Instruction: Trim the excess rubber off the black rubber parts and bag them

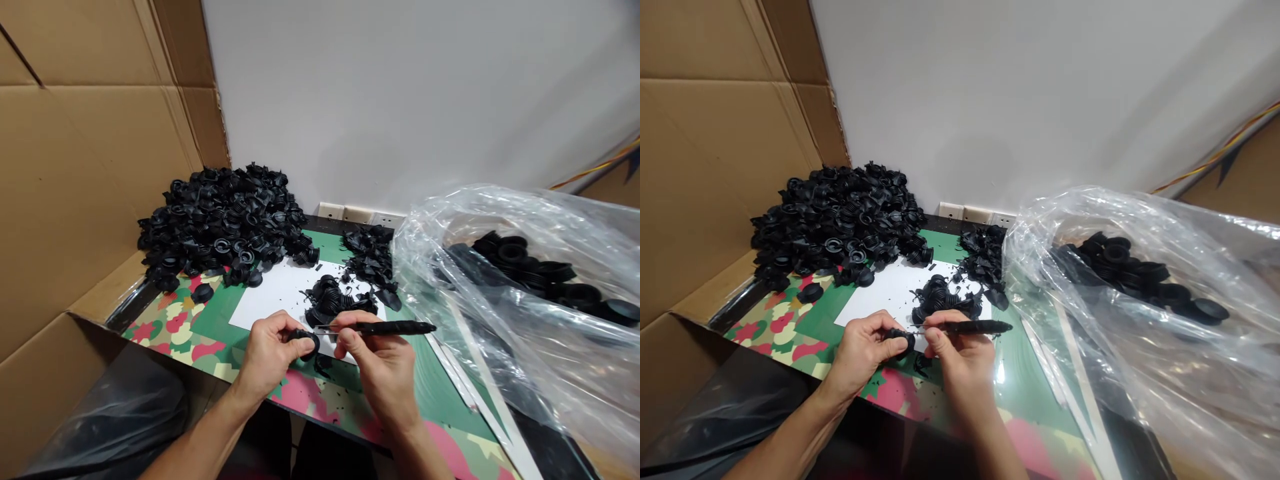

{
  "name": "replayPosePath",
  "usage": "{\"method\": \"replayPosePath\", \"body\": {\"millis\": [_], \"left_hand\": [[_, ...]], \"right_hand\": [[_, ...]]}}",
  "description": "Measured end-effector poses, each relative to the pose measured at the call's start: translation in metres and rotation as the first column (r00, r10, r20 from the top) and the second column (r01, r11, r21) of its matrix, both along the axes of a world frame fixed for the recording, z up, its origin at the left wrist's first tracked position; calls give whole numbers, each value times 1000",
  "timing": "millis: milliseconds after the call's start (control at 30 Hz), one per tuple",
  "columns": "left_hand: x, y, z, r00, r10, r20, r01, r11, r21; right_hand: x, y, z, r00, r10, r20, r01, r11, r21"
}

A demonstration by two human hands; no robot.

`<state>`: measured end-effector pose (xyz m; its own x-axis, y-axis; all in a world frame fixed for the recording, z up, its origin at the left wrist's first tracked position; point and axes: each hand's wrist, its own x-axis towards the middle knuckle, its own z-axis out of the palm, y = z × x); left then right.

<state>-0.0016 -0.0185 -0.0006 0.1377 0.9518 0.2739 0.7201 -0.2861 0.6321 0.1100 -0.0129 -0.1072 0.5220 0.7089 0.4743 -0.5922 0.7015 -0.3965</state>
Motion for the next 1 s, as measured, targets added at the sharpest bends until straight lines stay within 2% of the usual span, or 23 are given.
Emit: {"method": "replayPosePath", "body": {"millis": [167,300,367,467,567,767,867,1000], "left_hand": [[-8,4,-4,994,-66,-88,79,986,147],[-11,6,-6,988,-107,-116,133,957,257],[-11,6,-6,979,-137,-151,181,926,333],[-11,5,-4,947,-195,-255,295,841,452],[-11,5,-2,922,-206,-327,355,787,505],[-11,6,-3,932,-196,-304,325,824,465],[-9,4,-4,935,-183,-303,309,838,449],[-7,0,-3,926,-182,-332,326,830,453]], "right_hand": [[-2,2,-7,999,-22,47,24,999,-43],[-4,3,-15,992,107,64,-106,994,-15],[-5,2,-16,988,139,74,-138,990,-20],[-5,0,-13,988,130,85,-128,992,-22],[-5,-1,-11,990,98,97,-99,995,4],[-7,1,-9,1000,-15,15,12,987,158],[-15,1,-8,996,-77,48,67,981,180],[-22,0,-6,978,-197,63,180,962,206]]}}
